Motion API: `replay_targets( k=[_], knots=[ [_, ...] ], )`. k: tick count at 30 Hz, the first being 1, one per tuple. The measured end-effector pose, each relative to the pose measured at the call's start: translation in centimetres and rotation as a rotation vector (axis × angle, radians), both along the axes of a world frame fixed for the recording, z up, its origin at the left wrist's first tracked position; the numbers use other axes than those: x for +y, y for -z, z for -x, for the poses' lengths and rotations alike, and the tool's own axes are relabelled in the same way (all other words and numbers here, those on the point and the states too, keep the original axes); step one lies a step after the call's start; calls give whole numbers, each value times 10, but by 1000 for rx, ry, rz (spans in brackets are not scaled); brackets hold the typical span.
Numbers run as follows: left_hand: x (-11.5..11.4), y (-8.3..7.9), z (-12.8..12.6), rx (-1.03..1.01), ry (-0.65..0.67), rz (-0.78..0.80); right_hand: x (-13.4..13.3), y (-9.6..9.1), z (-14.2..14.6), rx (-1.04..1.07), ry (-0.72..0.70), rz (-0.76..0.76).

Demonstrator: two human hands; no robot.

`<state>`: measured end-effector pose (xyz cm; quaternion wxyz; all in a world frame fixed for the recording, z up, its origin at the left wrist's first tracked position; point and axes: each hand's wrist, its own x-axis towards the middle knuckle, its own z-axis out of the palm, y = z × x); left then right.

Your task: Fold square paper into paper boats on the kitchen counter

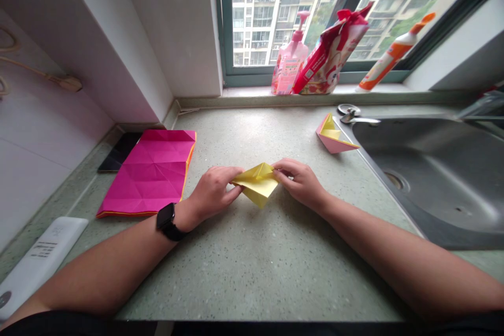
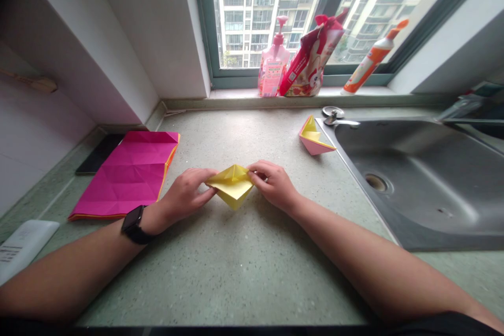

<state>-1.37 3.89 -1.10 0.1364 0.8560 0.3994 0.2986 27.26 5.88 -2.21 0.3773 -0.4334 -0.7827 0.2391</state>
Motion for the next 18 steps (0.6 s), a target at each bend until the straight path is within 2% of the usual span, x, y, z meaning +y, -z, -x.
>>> replay_targets(
  k=[5, 9, 14, 18],
  knots=[
    [3, -10, -1, -68, -71, 137, 0, -2, -4, 63, -152, 21],
    [5, -14, -3, -168, -78, 258, 0, 4, -7, 53, -241, 55],
    [3, -14, -6, -198, -54, 309, -1, 7, -5, 18, -178, 57],
    [-1, -16, -6, -201, 48, 341, -2, -2, -3, 33, -122, 53]
  ],
)
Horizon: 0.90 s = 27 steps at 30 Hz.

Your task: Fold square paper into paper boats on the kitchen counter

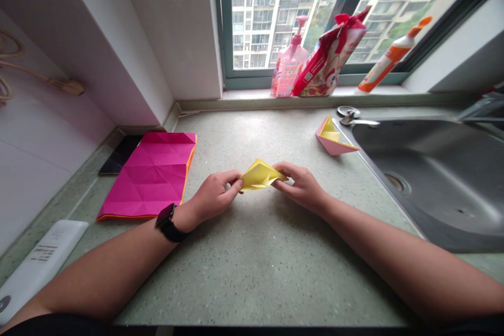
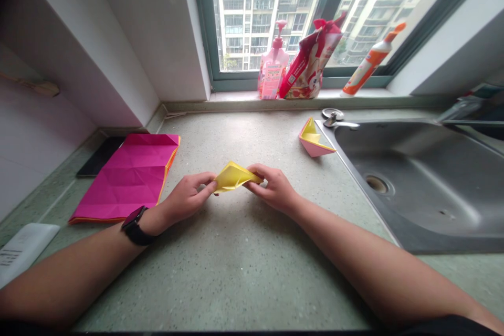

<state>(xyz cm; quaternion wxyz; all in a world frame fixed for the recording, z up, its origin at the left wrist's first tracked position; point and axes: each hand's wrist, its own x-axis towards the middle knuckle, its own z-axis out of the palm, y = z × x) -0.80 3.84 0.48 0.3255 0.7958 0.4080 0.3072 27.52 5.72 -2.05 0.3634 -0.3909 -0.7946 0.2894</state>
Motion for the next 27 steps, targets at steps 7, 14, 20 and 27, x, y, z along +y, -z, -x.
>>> replay_targets(
  k=[7, 14, 20, 27],
  knots=[
    [-1, 2, 0, -38, 9, -76, -5, -7, 4, -14, -38, 138],
    [2, 7, -4, -174, -35, 96, -11, -11, 9, 15, -136, 206],
    [1, 9, -8, -477, -44, 385, -8, -9, 8, 130, -231, 256],
    [-8, 16, -14, -510, -79, 402, -10, 4, 12, 139, -285, 245]
  ],
)
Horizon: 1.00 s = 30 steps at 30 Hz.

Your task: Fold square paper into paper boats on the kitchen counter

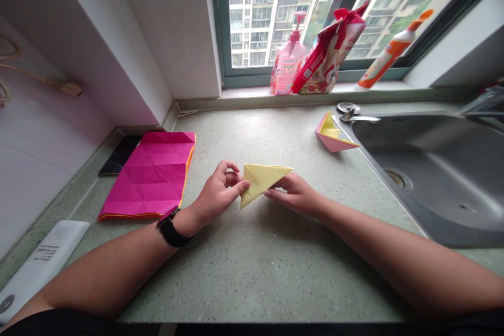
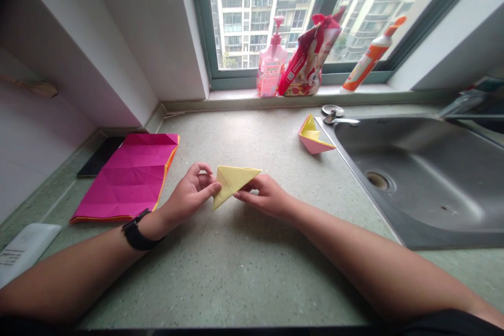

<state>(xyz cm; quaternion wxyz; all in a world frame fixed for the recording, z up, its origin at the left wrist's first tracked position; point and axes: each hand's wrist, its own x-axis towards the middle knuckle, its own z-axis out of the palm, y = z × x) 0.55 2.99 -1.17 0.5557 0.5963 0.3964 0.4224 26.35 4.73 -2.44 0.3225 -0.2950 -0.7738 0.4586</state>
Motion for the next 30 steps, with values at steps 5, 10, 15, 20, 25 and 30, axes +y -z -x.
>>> replay_targets(
  k=[5, 10, 15, 20, 25, 30],
  knots=[
    [-3, -4, -1, 172, 81, -145, -5, 0, 3, -3, -15, -63],
    [-8, -9, 3, 372, 171, -297, -10, -6, 7, -16, 2, -244],
    [-9, -9, 6, 457, 198, -465, -16, -13, 11, -10, -5, -413],
    [-9, -8, 6, 488, 191, -520, -18, -12, 12, -43, 23, -455],
    [-7, -7, 5, 485, 155, -550, -18, -9, 12, -59, 105, -443],
    [-7, -8, 6, 473, 147, -550, -17, -9, 12, -61, 148, -435]
  ],
)
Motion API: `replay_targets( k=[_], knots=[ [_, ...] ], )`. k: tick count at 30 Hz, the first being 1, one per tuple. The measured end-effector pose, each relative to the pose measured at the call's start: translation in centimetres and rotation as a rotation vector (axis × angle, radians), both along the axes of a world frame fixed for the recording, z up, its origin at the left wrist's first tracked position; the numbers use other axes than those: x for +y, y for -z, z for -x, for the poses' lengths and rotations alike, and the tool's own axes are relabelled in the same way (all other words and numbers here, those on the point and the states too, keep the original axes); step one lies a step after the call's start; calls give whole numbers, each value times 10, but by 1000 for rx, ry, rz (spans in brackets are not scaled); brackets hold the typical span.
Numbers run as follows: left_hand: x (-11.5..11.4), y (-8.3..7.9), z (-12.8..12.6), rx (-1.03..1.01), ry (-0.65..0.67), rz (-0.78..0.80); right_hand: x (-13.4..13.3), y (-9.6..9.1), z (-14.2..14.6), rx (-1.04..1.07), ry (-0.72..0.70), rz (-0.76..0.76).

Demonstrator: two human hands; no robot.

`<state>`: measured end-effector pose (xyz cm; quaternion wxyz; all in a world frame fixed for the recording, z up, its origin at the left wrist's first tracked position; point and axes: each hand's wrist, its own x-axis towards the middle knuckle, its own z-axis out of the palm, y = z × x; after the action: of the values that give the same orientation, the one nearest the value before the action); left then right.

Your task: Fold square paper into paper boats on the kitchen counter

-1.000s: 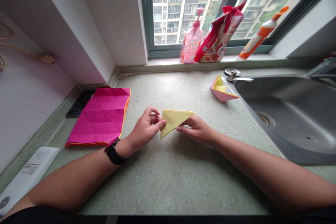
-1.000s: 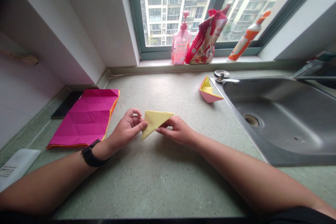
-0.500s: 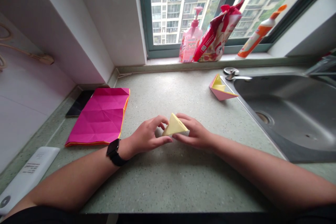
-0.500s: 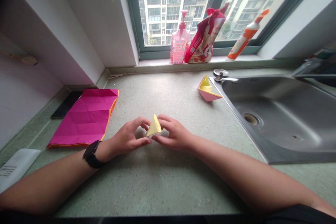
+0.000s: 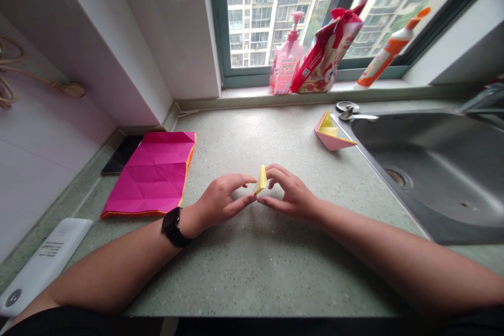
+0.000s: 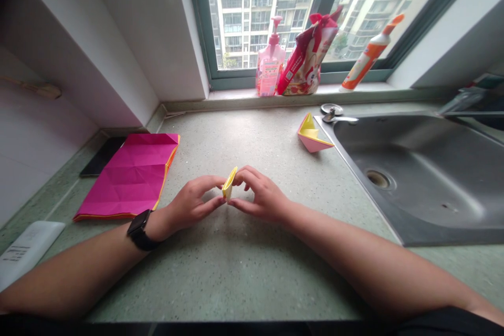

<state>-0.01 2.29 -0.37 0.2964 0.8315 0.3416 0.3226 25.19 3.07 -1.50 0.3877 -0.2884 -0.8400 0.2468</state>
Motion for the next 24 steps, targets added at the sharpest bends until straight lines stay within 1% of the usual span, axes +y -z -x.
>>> replay_targets(
  k=[5, 10, 13, 17, 24],
  knots=[
    [0, -2, -1, 11, 8, -25, 2, 2, -1, -18, 2, -41],
    [-2, -2, -4, 26, 26, -118, 1, 7, -1, -12, 28, -67],
    [-4, -2, -7, 26, -3, -156, 0, 8, 1, 3, 67, -30],
    [-3, 0, -12, 16, -71, -149, -1, 6, 3, 10, 92, 28],
    [-3, 2, -13, 0, -65, -178, -3, 4, 4, 47, 116, 64]
  ],
)
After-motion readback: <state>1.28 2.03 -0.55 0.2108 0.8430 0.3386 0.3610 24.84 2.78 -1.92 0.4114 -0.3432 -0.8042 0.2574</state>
